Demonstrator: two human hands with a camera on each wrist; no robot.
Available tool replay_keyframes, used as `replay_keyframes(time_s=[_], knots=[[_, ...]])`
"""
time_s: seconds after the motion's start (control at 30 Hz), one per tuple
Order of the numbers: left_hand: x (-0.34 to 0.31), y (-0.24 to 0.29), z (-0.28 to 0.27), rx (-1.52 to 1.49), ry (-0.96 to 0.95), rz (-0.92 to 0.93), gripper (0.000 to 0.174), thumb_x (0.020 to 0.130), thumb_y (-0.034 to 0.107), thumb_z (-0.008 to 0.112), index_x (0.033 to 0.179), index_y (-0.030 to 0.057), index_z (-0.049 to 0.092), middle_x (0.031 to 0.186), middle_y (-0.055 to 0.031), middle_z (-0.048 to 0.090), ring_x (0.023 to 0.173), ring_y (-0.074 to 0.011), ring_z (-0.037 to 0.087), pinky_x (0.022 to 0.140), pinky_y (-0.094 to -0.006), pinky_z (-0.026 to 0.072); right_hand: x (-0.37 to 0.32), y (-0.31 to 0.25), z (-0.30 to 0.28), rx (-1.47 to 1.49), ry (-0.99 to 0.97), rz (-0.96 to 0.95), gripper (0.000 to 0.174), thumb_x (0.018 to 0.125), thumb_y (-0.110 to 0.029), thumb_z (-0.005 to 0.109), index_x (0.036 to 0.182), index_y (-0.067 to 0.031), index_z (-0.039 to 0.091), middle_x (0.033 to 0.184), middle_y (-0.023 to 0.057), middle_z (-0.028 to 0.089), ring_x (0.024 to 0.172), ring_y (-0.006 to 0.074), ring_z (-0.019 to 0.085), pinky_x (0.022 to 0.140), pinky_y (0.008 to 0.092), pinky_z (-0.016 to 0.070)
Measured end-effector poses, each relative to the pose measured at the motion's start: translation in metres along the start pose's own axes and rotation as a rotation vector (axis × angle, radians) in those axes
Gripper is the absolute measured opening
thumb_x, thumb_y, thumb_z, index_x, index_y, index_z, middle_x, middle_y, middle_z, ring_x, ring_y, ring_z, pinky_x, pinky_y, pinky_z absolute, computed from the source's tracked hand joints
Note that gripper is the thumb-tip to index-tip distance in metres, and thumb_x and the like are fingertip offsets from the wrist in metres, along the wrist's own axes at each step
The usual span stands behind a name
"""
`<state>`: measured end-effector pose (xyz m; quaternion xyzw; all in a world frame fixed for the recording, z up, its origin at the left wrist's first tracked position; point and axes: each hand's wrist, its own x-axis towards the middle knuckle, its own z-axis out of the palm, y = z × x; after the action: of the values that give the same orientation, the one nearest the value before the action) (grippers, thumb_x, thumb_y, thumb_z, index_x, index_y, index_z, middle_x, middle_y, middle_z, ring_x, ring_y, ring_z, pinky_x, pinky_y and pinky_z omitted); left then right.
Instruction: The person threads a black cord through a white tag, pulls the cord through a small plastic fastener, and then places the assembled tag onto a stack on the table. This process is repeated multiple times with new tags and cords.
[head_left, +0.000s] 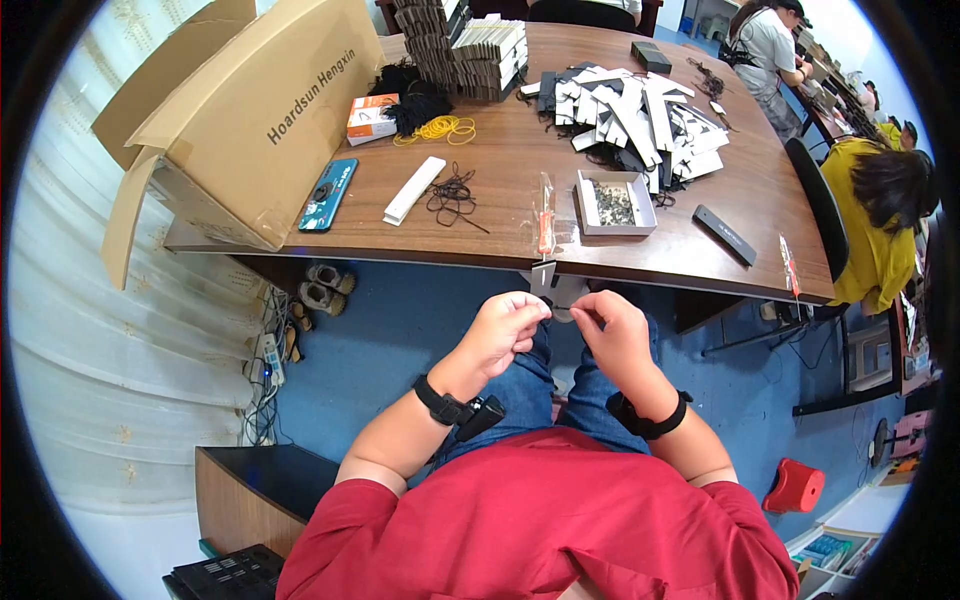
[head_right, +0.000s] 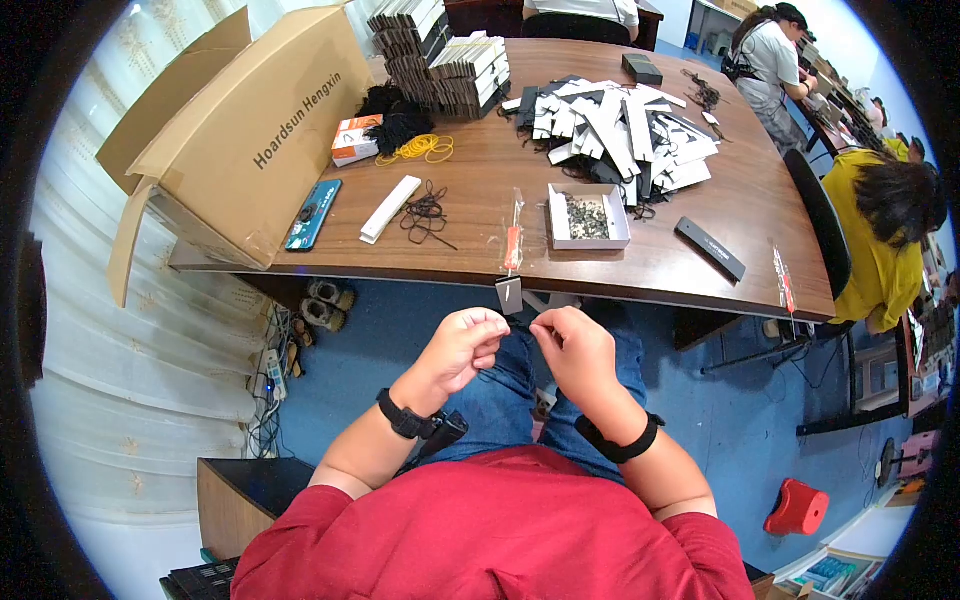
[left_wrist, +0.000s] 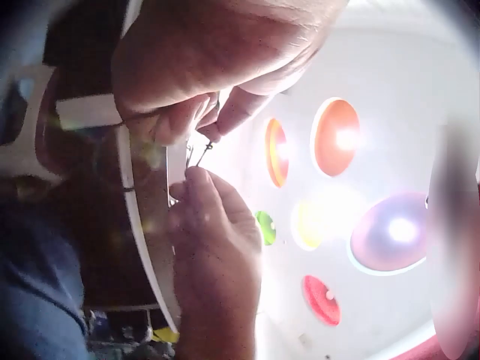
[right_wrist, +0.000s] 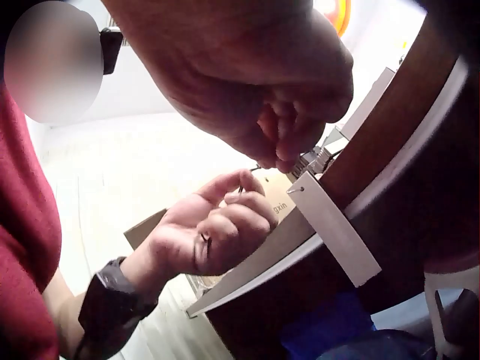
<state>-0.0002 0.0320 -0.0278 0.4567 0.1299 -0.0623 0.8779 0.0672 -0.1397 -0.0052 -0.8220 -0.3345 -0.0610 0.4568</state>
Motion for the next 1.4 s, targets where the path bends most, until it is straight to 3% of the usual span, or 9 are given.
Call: replay_keyframes(time_s=[0.17, 0.27, 0.3, 0.4, 0.43, 0.77, 1.07, 1.27, 1.4], knots=[[0.004, -0.005, 0.005, -0.248, 0.021, -0.128, 0.014, 0.088, 0.013, 0.06, 0.094, 0.0, 0.063, 0.065, 0.0036, 0.048, 0.05, -0.0032, 0.037, 0.043, -0.0172, 0.0286, -0.008, -0.004, 0.013, -0.176, 0.065, -0.266, 0.009, 0.07, -0.01, 0.07, 0.073, -0.0088, 0.061, 0.068, 0.0061, 0.059, 0.064, 0.0252, 0.061, 0.056, 0.0346, 0.0477], [0.0, -0.009, 0.014, 0.113, 0.138, 0.059, 0.014, 0.088, 0.011, 0.06, 0.095, -0.0004, 0.065, 0.07, 0.0024, 0.053, 0.051, -0.0018, 0.038, 0.043, -0.0171, 0.0283, -0.003, -0.005, 0.009, -0.201, 0.109, -0.366, 0.011, 0.068, -0.009, 0.071, 0.073, -0.0089, 0.061, 0.068, 0.0043, 0.06, 0.064, 0.0226, 0.061, 0.056, 0.0333, 0.047], [-0.001, -0.013, 0.016, 0.451, 0.162, 0.338, 0.011, 0.088, 0.007, 0.06, 0.095, -0.0001, 0.066, 0.076, 0.0014, 0.056, 0.059, -0.0028, 0.046, 0.05, -0.0172, 0.0358, 0.0, -0.003, 0.007, -0.191, 0.127, -0.388, 0.011, 0.068, -0.009, 0.071, 0.073, -0.0089, 0.061, 0.068, 0.0042, 0.06, 0.064, 0.0223, 0.061, 0.056, 0.0331, 0.047], [-0.001, -0.017, 0.012, 0.78, 0.138, 0.633, 0.009, 0.087, 0.004, 0.061, 0.093, 0.0002, 0.066, 0.08, 0.0011, 0.056, 0.07, -0.0058, 0.052, 0.062, -0.0186, 0.0429, 0.003, -0.001, 0.004, -0.194, 0.161, -0.457, 0.012, 0.067, -0.009, 0.071, 0.074, -0.0083, 0.062, 0.07, 0.004, 0.062, 0.064, 0.0213, 0.061, 0.055, 0.0321, 0.0468], [-0.002, -0.016, 0.012, 0.689, 0.109, 0.526, 0.009, 0.086, 0.003, 0.06, 0.094, -0.001, 0.065, 0.085, 0.0002, 0.057, 0.079, -0.0078, 0.054, 0.071, -0.0211, 0.0453, 0.003, -0.002, 0.005, -0.193, 0.176, -0.469, 0.012, 0.067, -0.009, 0.071, 0.075, -0.0083, 0.062, 0.071, 0.004, 0.062, 0.064, 0.0213, 0.061, 0.055, 0.032, 0.0467], [-0.005, -0.012, 0.005, 0.572, -0.028, 0.165, 0.007, 0.084, 0.0, 0.06, 0.091, 0.0001, 0.06, 0.086, -0.0004, 0.06, 0.079, -0.0046, 0.055, 0.069, -0.0198, 0.0451, -0.002, 0.0, 0.003, -0.064, 0.029, -0.395, 0.011, 0.069, -0.008, 0.07, 0.075, -0.0085, 0.061, 0.07, 0.0049, 0.061, 0.062, 0.023, 0.061, 0.055, 0.0323, 0.0472], [0.0, -0.033, 0.004, 0.73, 0.191, 0.49, 0.008, 0.081, -0.003, 0.062, 0.088, -0.0007, 0.059, 0.083, -0.0003, 0.058, 0.074, -0.0055, 0.054, 0.063, -0.0195, 0.0453, -0.007, -0.003, 0.01, -0.109, -0.041, -0.16, 0.007, 0.076, -0.008, 0.066, 0.08, -0.0046, 0.061, 0.071, 0.0108, 0.061, 0.067, 0.0249, 0.061, 0.057, 0.0323, 0.0485], [-0.015, -0.014, 0.023, 1.11, 0.217, 0.869, 0.01, 0.075, -0.004, 0.065, 0.084, -0.0002, 0.061, 0.079, -0.007, 0.055, 0.069, -0.0136, 0.056, 0.057, -0.0239, 0.0443, 0.006, 0.019, -0.001, 0.79, -0.507, 0.603, 0.015, 0.087, -0.015, 0.063, 0.083, -0.0011, 0.062, 0.068, 0.0004, 0.061, 0.053, 0.0068, 0.054, 0.047, 0.0206, 0.0413], [-0.017, -0.011, 0.026, 1.069, 0.149, 0.973, 0.012, 0.074, -0.005, 0.066, 0.085, -0.0003, 0.062, 0.08, -0.0089, 0.056, 0.069, -0.0169, 0.055, 0.057, -0.0255, 0.0445, 0.008, 0.022, -0.01, 1.28, -0.65, 0.84, 0.012, 0.088, -0.014, 0.062, 0.082, -0.0038, 0.062, 0.068, 0.0018, 0.06, 0.052, 0.0083, 0.053, 0.046, 0.0195, 0.0398]])
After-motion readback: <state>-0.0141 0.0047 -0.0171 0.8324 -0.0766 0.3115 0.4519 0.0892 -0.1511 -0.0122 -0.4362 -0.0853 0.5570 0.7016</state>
